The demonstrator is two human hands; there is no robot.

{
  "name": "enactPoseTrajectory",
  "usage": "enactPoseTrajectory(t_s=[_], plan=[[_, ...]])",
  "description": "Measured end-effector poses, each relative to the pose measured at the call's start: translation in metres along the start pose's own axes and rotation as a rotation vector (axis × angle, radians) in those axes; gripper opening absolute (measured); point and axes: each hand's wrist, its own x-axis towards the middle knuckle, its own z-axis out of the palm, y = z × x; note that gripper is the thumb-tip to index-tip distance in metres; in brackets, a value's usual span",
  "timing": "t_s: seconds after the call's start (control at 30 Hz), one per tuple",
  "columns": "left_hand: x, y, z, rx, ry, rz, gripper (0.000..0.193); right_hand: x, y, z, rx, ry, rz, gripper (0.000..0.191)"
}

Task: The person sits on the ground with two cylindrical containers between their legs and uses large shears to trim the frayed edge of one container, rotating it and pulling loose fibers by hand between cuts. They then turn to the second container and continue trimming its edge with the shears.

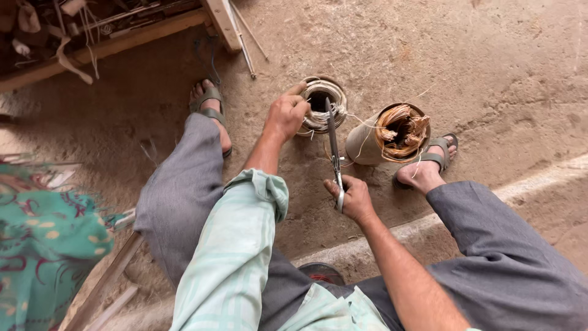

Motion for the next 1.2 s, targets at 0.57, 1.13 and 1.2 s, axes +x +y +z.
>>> enactPoseTrajectory(t_s=[0.57, 1.13, 1.2], plan=[[-0.141, 0.086, 0.069, -0.927, -0.138, -0.799, 0.082, 0.059, -0.061, -0.035, 0.040, -0.234, 0.471, 0.077], [-0.144, 0.076, 0.093, -0.839, -0.086, -0.686, 0.050, 0.040, -0.080, -0.033, -0.053, -0.135, 0.503, 0.064], [-0.145, 0.083, 0.086, -0.855, -0.083, -0.718, 0.049, 0.035, -0.083, -0.033, -0.013, -0.140, 0.543, 0.061]])
